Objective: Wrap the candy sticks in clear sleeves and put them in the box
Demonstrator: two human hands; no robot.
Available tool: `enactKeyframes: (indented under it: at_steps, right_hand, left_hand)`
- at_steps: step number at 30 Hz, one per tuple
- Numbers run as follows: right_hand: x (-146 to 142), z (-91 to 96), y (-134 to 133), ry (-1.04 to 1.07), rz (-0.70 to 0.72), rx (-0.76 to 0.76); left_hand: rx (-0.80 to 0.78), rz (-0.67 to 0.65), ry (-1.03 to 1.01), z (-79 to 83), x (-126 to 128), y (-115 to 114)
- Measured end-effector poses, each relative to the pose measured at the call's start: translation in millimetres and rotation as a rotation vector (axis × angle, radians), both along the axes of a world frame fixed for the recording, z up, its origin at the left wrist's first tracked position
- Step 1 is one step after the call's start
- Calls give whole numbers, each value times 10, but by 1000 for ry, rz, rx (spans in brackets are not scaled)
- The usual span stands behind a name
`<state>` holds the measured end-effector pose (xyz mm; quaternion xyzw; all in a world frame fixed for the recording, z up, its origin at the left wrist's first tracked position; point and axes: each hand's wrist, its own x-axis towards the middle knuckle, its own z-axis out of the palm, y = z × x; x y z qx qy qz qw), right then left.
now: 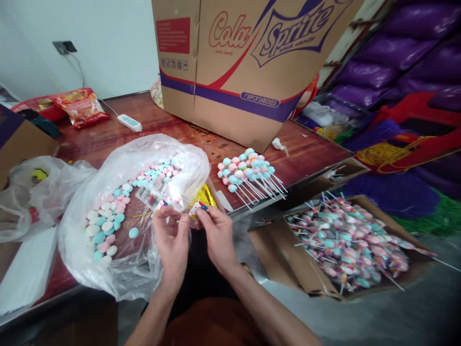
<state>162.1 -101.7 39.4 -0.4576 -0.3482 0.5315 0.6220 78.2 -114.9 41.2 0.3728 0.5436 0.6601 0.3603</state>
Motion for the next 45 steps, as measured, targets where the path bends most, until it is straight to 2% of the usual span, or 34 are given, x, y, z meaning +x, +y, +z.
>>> enactKeyframes:
  at_steps: [3,5,8,15,21,24,26,29,31,33,35,38,42,45]
  right_hand:
    - [177,-1,11,-70,49,24]
    - [265,5,12,-159,81,36]
    - [330,1,5,-242,95,31]
    - [449,-82,5,-344,32,50]
    - [600,-74,6,-498,129,76]
    - [671,-40,101,-570,7,90]
    - [768,-26,236,-726,-147,132]
    - [969,-57,507,-1161,-343,164]
    - [1095,-119,678,-1436,-354,83]
    - [1186,-202,799,-1580,-296,-24]
    - [1236,-276,847,-1570,-273,-53]
    - [1243,-303,757,-1332,-324,78]
    - [1157,-135,389,-918,-255,285]
    - [1082,14,96,-785,-164,357]
  left_hand:
    - [-161,-240,-434,14,42,54]
    - [-190,-232,-559,29,84,92]
    - [-188,-166,-573,36,174,124]
    - [-214,-192,-563,17,269,124]
    - [-218,-100,-619,14,193,195]
    - [-159,-56,-637,21,189,252]
    - [-148,-42,-641,39,167,295]
    - [-159,0,-669,75,96,361]
    - [-173,37,-693,89,40,396]
    - [-188,47,-707,85,-12,420]
    - [-187,43,-708,61,-57,437]
    - [-188,37,-704,5,-115,459]
    - [-214,49,-711,-54,-171,496]
    - [-225,65,-716,-67,-187,515]
